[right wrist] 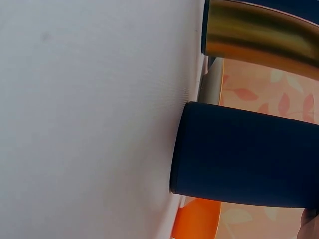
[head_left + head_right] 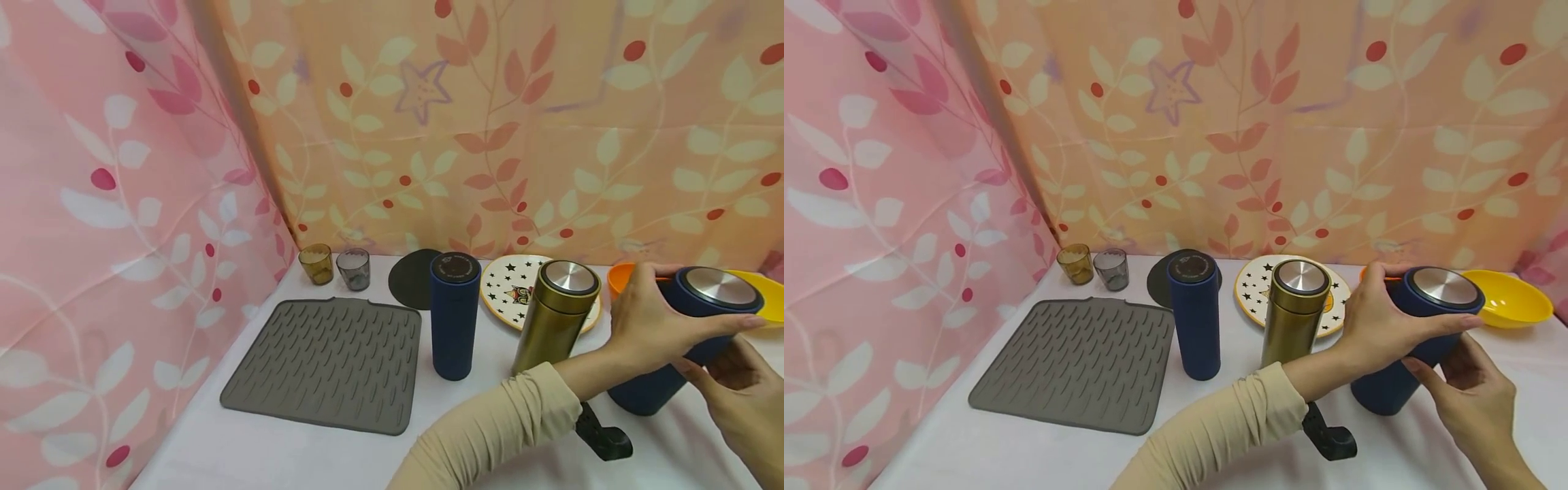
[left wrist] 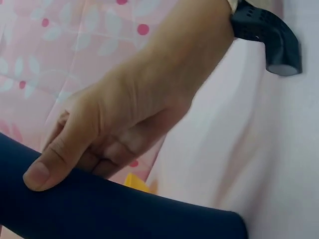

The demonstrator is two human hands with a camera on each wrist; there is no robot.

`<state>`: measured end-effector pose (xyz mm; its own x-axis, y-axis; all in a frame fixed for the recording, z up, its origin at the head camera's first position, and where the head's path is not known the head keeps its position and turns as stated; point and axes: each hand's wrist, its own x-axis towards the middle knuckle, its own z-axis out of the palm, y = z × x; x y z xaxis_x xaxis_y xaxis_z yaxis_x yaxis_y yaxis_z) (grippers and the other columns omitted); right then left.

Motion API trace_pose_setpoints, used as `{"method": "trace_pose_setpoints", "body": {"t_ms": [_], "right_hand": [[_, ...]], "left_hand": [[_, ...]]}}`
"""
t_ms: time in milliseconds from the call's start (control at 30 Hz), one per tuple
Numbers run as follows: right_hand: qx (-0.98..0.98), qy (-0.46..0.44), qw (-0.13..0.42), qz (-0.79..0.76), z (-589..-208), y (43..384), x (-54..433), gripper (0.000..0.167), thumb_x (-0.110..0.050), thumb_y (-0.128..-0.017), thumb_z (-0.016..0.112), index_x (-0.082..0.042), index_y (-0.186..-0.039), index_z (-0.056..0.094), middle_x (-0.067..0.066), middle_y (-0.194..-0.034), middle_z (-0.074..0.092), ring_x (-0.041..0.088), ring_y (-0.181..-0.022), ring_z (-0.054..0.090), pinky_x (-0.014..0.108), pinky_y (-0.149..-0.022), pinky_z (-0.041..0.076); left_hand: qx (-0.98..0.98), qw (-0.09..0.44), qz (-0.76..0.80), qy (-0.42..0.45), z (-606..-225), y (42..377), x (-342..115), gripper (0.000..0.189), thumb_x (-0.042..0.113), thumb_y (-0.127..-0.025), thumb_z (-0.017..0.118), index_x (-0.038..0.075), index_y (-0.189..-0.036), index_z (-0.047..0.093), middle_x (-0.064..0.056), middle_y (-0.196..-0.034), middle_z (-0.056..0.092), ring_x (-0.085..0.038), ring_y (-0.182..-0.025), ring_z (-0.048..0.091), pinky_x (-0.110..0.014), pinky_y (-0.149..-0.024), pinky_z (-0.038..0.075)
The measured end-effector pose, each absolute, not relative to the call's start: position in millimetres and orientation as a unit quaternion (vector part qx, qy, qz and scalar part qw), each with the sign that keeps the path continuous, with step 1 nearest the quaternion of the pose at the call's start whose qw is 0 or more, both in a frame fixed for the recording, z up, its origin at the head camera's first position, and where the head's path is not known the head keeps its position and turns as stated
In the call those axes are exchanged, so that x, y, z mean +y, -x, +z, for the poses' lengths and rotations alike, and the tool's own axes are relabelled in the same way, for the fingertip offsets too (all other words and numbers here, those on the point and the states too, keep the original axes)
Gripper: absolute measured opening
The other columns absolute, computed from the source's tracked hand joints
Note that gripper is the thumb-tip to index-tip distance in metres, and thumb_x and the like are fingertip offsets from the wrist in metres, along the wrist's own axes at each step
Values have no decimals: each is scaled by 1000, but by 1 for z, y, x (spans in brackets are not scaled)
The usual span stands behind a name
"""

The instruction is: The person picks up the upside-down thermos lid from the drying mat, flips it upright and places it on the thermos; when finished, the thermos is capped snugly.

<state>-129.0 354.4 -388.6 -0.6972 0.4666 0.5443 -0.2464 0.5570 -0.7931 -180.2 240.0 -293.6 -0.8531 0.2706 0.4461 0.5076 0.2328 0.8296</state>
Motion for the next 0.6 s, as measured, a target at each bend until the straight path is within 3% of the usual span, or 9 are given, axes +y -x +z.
{"method": "trace_pose_setpoints", "body": {"t_ms": [167,400,533,600], "right_hand": [[-795,70,370,475,-380,125,351,62,15,-77,62,-7,-133,48,-26,-109,56,-15,-89,54,-2,-77,39],[-736,-2,364,570,-378,124,352,61,23,-76,57,1,-132,47,-14,-114,61,-9,-97,58,2,-79,42],[-738,-2,366,568,-378,124,353,61,23,-76,57,2,-132,46,-14,-112,61,-7,-94,59,2,-78,43],[-769,32,365,523,-379,123,353,62,18,-78,58,-4,-134,46,-22,-112,57,-14,-93,55,-1,-76,40]], "left_hand": [[-772,57,-568,281,-291,186,234,62,32,-66,82,35,-116,46,28,-97,53,17,-84,45,-2,-68,37],[-753,-22,-579,313,-290,191,227,63,23,-74,76,42,-126,45,28,-91,56,17,-78,48,-3,-67,41],[-736,-10,-598,317,-294,185,230,64,21,-77,75,37,-129,42,26,-98,56,17,-80,49,-3,-68,41],[-736,19,-603,307,-296,181,232,67,23,-74,77,34,-129,40,26,-105,51,18,-85,46,-3,-70,40]]}}
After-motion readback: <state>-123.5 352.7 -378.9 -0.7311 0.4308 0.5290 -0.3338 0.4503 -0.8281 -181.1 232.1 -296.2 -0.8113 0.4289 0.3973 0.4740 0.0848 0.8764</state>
